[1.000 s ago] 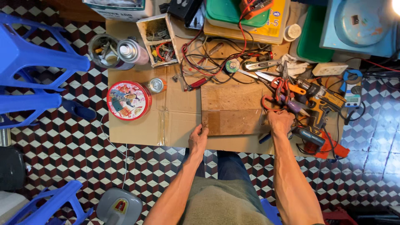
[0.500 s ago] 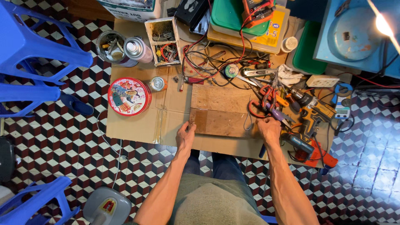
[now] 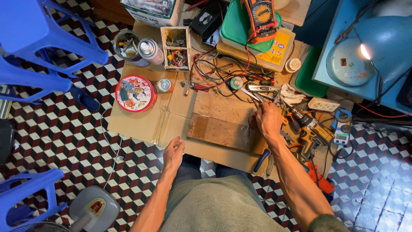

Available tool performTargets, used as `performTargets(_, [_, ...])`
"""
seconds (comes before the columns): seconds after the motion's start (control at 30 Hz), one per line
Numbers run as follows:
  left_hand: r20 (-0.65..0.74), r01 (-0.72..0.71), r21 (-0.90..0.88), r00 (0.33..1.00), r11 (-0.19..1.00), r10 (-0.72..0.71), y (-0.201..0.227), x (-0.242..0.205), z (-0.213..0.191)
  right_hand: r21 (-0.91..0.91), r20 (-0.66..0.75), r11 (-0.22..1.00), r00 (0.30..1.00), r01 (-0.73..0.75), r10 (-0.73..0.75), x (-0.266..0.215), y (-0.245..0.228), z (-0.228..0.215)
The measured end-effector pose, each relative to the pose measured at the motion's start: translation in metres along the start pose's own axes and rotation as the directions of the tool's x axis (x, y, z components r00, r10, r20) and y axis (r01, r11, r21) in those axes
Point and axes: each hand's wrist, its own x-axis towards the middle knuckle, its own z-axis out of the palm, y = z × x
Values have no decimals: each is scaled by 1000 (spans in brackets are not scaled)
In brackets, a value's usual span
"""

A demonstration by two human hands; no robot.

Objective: The person organizes small hardware items on a cluttered workbench. They move a tin of screws, handle a small metal canister, and use a knife to pry open the canister lid. The person then picks up a small object from the canister and places it on the table.

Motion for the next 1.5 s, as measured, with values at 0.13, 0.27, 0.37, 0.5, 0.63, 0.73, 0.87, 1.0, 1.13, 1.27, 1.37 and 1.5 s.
performTargets(0.13, [-27, 150, -152, 987, 977, -156, -15, -34, 18, -144, 132, 984, 987, 107, -88, 41, 28, 14])
performTargets(0.27, [0, 182, -322, 981, 929, -192, -48, -56, 46, -115, 117, 968, 971, 222, -209, 32, 60, 2])
performTargets(0.37, [33, 232, -331, 972, 915, -235, -53, -64, 60, -246, 163, 953, 976, 179, -141, 13, 75, -12])
performTargets(0.5, [35, 216, -315, 976, 924, -216, -36, -72, 75, -187, 74, 965, 982, 184, -173, -10, 85, -39])
performTargets(0.63, [52, 145, -335, 989, 931, -135, -9, -63, 89, -180, 85, 965, 981, 190, -177, -39, 84, -55])
performTargets(0.73, [76, 105, -298, 993, 949, -86, 11, -59, 97, -216, 132, 952, 973, 217, -191, -58, 81, -58])
performTargets(0.87, [107, 84, -254, 993, 964, -59, 35, -59, 100, -311, 76, 920, 971, 238, -225, -60, 77, -54])
performTargets(1.0, [105, 88, -250, 992, 964, -64, 47, -62, 97, -254, -30, 927, 956, 277, -293, -50, 67, -60])
performTargets(1.13, [69, 92, -285, 995, 954, -76, 44, -66, 90, 42, -56, 944, 944, 327, -325, 1, 58, -44])
performTargets(1.27, [11, 108, -349, 994, 931, -111, 30, -70, 83, 2, 40, 958, 957, 287, -286, 73, 54, 1])
performTargets(1.37, [-34, 142, -404, 985, 904, -170, 16, -73, 82, -195, 244, 924, 929, 329, -279, 112, 54, 41])
performTargets(1.5, [-60, 160, -479, 975, 863, -214, -5, -77, 80, -197, 212, 838, 857, 508, -470, 124, 68, 76])
